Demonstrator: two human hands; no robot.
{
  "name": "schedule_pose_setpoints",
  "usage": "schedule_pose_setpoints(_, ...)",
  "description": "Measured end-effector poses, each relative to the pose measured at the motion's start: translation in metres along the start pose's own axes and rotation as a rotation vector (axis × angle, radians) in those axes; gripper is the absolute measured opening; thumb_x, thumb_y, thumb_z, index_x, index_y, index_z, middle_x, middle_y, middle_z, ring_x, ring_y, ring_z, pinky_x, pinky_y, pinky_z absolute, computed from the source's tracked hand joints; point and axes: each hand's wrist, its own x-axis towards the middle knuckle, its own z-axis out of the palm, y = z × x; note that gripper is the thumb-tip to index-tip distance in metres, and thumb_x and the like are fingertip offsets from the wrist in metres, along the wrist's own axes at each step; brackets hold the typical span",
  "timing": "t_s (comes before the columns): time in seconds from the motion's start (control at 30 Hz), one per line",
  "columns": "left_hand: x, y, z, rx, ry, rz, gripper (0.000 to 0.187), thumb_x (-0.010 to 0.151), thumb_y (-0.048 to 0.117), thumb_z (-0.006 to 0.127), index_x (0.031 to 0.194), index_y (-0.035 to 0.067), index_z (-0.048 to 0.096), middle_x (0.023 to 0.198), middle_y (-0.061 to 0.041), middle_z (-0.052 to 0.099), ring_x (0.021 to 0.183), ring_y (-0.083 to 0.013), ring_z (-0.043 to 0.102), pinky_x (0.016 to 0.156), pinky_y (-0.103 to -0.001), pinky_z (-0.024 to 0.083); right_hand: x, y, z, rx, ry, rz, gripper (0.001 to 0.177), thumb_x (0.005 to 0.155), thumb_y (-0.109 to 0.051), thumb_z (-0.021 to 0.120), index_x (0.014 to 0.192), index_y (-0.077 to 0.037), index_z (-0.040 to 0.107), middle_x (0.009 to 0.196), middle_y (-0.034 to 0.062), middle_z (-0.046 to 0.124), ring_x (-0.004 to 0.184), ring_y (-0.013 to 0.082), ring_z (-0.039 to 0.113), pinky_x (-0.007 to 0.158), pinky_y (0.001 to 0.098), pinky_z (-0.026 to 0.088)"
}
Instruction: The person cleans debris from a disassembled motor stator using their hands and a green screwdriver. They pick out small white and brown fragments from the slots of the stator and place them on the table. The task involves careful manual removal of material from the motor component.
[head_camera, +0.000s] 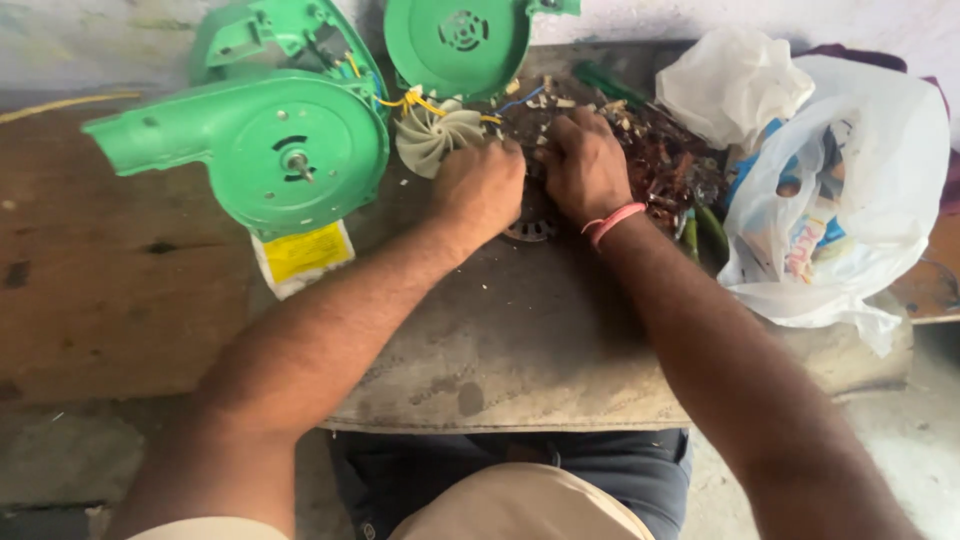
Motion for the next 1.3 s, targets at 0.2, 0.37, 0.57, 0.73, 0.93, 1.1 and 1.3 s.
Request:
schedule_pose_setpoints(0.2,0.000,-0.002,0.003,0.013,-0.028,0.005,0.014,0.077,0.008,0.067,0.088,0.002,0.070,0.073,-0.014,0.072,0.063,-0.0300,0.073,0.051,-0.042,0.057,-0.038,-0.016,-0.020,0.009,-0.064,0.008,0.017,0.087,-0.008,0.077,0.093,-0.001,0.064,0.097,0.0196,0.059,0.096,0.0425,0.059,0.080,0.0507,0.049)
schedule_pose_setpoints(0.37,0.002,-0.002,0.004,0.005,0.005,0.021,0.014,0.076,0.008,0.068,0.088,0.001,0.070,0.078,-0.016,0.073,0.065,-0.0301,0.073,0.053,-0.042,0.057,-0.020,-0.015,-0.010,0.048,-0.016,-0.015,0.017,0.085,-0.007,0.076,0.095,-0.001,0.065,0.100,0.0199,0.061,0.098,0.0439,0.059,0.082,0.0508,0.049)
schedule_pose_setpoints(0.57,0.002,-0.002,-0.003,-0.037,-0.020,-0.009,0.012,0.078,0.007,0.067,0.088,0.001,0.070,0.078,-0.016,0.073,0.069,-0.0311,0.073,0.055,-0.043,0.057,-0.014,-0.016,-0.008,0.093,0.039,0.010,0.015,0.085,-0.008,0.078,0.093,-0.003,0.066,0.097,0.0180,0.062,0.097,0.0426,0.059,0.083,0.0504,0.049)
schedule_pose_setpoints(0.73,0.000,-0.004,0.002,-0.008,-0.020,0.001,0.014,0.076,0.006,0.067,0.088,0.000,0.070,0.078,-0.016,0.072,0.067,-0.0303,0.073,0.052,-0.042,0.057,-0.044,-0.016,-0.018,0.009,0.014,0.066,0.017,0.085,-0.007,0.079,0.086,-0.003,0.062,0.093,0.0167,0.061,0.095,0.0413,0.059,0.082,0.0501,0.048)
schedule_pose_setpoints(0.93,0.002,-0.003,-0.002,0.002,-0.006,-0.002,0.011,0.076,0.007,0.068,0.086,0.002,0.069,0.079,-0.015,0.072,0.068,-0.0310,0.073,0.055,-0.043,0.057,0.002,-0.001,0.003,0.003,-0.006,0.031,0.015,0.087,-0.007,0.078,0.088,-0.003,0.063,0.096,0.0163,0.062,0.095,0.0407,0.059,0.082,0.0501,0.049)
schedule_pose_setpoints(1.1,0.001,0.001,0.000,-0.015,0.012,-0.013,0.010,0.075,0.007,0.069,0.084,0.002,0.070,0.078,-0.015,0.072,0.068,-0.0311,0.073,0.054,-0.044,0.057,-0.030,-0.017,-0.014,-0.018,0.022,0.027,0.015,0.089,-0.008,0.076,0.094,-0.002,0.063,0.100,0.0183,0.062,0.098,0.0420,0.059,0.081,0.0499,0.049)
schedule_pose_setpoints(1.3,0.002,-0.001,0.000,0.006,-0.044,0.003,0.014,0.077,0.007,0.068,0.089,-0.001,0.070,0.078,-0.016,0.072,0.067,-0.0307,0.073,0.053,-0.042,0.057,-0.019,-0.011,-0.009,0.001,0.018,0.074,0.018,0.086,-0.009,0.078,0.088,-0.001,0.062,0.096,0.0180,0.062,0.096,0.0418,0.060,0.082,0.0504,0.049)
